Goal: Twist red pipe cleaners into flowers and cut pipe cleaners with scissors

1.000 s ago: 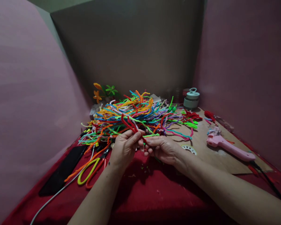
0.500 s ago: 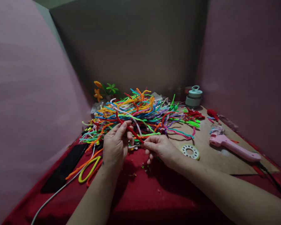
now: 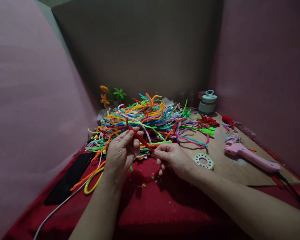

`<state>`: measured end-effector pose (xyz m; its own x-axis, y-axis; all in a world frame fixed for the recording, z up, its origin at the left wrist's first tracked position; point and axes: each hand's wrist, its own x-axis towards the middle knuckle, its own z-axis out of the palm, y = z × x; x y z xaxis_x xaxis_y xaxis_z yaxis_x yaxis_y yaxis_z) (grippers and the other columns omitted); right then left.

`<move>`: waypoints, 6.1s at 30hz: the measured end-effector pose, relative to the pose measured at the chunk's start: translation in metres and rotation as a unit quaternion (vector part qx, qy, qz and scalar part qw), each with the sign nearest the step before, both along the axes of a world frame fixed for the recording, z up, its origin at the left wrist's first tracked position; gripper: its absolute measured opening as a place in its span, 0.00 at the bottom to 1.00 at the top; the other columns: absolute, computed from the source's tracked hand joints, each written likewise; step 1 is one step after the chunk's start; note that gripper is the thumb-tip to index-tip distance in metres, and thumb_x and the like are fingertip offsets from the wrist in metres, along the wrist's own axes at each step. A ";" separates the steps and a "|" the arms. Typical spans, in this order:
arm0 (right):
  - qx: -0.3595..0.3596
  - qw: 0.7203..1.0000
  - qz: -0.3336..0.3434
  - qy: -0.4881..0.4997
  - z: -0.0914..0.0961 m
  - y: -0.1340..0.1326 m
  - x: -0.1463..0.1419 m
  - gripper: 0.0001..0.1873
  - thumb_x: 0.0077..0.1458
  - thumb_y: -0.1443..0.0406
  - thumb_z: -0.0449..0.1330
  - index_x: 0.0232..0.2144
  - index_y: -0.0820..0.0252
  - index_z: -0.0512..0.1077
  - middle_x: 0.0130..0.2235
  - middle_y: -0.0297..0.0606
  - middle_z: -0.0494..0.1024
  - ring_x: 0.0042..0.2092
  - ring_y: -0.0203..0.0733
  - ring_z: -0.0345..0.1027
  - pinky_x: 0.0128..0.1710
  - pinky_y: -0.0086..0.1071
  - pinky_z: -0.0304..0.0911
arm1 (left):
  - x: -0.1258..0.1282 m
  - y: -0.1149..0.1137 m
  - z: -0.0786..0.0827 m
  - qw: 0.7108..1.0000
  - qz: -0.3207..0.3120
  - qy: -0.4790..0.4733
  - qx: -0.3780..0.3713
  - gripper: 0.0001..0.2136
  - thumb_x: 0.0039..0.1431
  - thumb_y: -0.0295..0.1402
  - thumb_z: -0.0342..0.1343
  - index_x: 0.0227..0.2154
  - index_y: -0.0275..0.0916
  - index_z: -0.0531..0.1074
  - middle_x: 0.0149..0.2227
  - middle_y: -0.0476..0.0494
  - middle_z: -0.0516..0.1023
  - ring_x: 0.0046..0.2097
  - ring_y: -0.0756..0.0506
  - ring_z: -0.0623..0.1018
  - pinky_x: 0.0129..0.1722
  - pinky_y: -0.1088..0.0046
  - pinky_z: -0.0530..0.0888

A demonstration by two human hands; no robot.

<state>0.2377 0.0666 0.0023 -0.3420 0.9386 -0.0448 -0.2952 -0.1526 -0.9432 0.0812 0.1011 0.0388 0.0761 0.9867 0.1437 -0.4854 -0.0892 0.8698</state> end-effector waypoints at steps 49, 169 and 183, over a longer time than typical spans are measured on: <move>-0.003 1.000 0.001 -0.011 0.002 -0.001 0.002 0.08 0.44 0.64 0.59 0.21 0.64 0.66 0.18 0.34 0.73 0.16 0.32 0.64 0.18 0.25 0.59 | 0.018 -0.008 -0.011 0.978 0.021 0.208 0.001 0.09 0.45 0.35 0.61 0.27 0.33 0.74 0.15 0.54 0.63 0.16 0.58 0.59 0.15 0.82 0.54; 0.056 0.998 -0.010 -0.030 -0.002 0.017 0.016 0.08 0.39 0.69 0.60 0.14 0.64 0.66 0.12 0.27 0.62 0.14 0.27 0.50 0.15 0.25 0.43 | 0.001 0.001 -0.014 0.716 0.028 0.535 0.447 0.06 0.55 0.29 0.53 0.34 0.41 0.75 0.32 0.47 0.68 0.33 0.51 0.70 0.31 0.77 0.68; 0.313 0.882 -0.137 -0.325 0.003 0.008 0.016 0.06 0.47 0.70 0.58 0.21 0.64 0.72 0.21 0.31 0.69 0.25 0.30 0.58 0.26 0.26 0.52 | 0.012 -0.021 0.006 0.605 0.033 0.688 0.401 0.08 0.53 0.31 0.50 0.22 0.36 0.69 0.24 0.46 0.70 0.29 0.48 0.66 0.30 0.70 0.62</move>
<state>0.2533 0.0745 0.0053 -0.1924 0.8922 0.4086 0.3936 0.4516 -0.8007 0.0934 0.0799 0.0444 0.6315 0.6497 0.4233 0.6755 -0.7290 0.1112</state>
